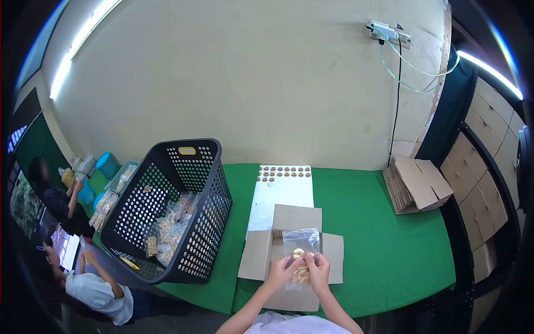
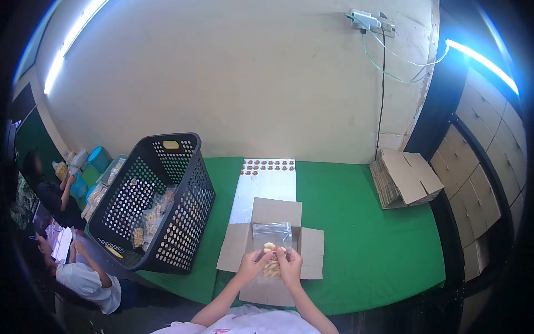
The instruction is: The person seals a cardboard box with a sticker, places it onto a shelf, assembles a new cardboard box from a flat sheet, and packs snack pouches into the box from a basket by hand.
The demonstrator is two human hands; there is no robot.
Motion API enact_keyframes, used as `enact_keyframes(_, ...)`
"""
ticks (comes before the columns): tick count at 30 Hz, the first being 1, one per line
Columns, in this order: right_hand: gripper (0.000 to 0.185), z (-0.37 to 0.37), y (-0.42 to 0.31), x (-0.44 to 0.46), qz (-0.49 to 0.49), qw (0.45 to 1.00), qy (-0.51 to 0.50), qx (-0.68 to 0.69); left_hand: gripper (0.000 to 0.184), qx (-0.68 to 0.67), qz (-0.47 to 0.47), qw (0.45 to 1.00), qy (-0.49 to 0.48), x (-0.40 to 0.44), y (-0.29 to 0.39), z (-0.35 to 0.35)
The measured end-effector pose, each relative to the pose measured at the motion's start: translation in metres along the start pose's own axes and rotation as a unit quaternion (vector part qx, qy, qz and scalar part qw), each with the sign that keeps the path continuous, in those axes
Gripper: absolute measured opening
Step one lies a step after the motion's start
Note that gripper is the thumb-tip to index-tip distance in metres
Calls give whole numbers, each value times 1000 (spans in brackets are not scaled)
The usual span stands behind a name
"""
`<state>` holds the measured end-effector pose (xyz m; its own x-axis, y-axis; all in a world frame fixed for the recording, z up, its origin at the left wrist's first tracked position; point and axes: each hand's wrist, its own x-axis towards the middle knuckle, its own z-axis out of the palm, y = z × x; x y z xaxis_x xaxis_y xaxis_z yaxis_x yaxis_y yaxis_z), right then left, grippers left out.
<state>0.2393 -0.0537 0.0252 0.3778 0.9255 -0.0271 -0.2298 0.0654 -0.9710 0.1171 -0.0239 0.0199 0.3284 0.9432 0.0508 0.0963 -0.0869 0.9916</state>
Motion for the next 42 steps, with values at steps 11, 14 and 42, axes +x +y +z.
enact_keyframes(11,21,15,12,1,53,995,-51,62,31,-39,-10,998,52,3,-25,-20)
enact_keyframes(14,18,18,9,0,15,998,-57,37,29,-45,1,998,42,1,-2,-17)
enact_keyframes(42,15,5,1,-1,1,999,-35,29,32,-55,13,998,5,-6,-1,-9)
